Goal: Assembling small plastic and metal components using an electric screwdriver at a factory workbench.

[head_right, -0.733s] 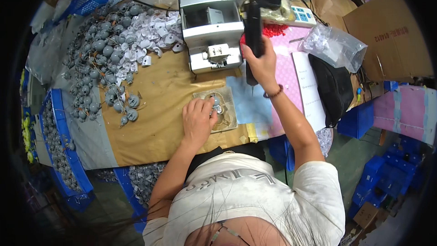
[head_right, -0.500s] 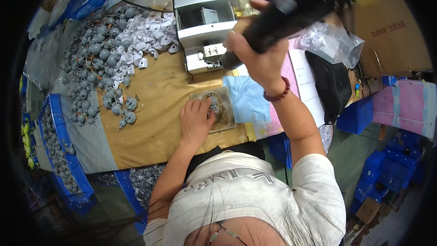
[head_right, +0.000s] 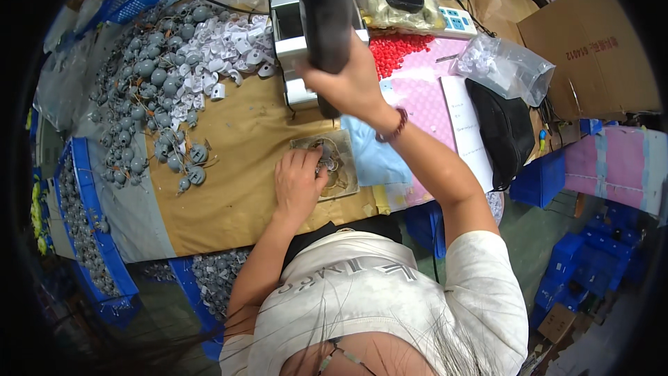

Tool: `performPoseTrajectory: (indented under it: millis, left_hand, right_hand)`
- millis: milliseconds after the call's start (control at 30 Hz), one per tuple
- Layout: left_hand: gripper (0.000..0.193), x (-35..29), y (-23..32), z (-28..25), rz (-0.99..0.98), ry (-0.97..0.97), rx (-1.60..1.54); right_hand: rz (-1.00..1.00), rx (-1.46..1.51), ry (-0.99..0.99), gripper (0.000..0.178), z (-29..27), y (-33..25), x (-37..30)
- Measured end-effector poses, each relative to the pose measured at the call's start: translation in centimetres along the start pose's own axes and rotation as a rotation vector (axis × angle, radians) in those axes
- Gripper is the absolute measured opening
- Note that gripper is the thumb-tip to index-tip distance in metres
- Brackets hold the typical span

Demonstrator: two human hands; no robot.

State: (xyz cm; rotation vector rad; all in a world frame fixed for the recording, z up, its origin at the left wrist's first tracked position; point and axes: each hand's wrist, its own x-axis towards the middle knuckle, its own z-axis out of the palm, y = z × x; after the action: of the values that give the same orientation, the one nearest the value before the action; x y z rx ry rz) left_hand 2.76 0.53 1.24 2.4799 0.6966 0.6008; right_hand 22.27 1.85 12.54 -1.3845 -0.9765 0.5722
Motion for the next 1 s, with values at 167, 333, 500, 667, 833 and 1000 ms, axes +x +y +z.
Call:
performPoseTrajectory:
  millis: [167,333,500,667,833,1000]
  left_hand:
    - [0.031,0.1,-0.1,0.1,0.004,-0.009,0.002]
    - [0.035,0.0,-0.3,0.4,0.044,0.03,0.066]
    - [0.034,0.0,-0.3,0.5,0.042,0.049,0.063]
    - [0.036,0.2,-0.3,0.0,0.022,0.041,-0.005]
    - [0.041,0.3,-0.5,-0.4,0.012,-0.01,-0.051]
    - [0.041,0.4,-0.5,-0.5,0.001,-0.036,-0.061]
  right_hand:
    - [0.045,0.112,0.008,0.041,0.5,0.2,-5.9]
    - [-0.082,0.042,-0.106,0.071,0.5,1.2,-8.1]
    - [-0.144,0.015,-0.146,0.073,0.6,1.5,-8.5]
    - [-0.234,-0.101,-0.239,0.066,-0.2,2.2,-9.6]
    - [-0.312,-0.053,-0.301,0.055,-0.7,3.5,-11.1]
    - [-0.293,-0.009,-0.317,0.054,-0.8,3.7,-11.2]
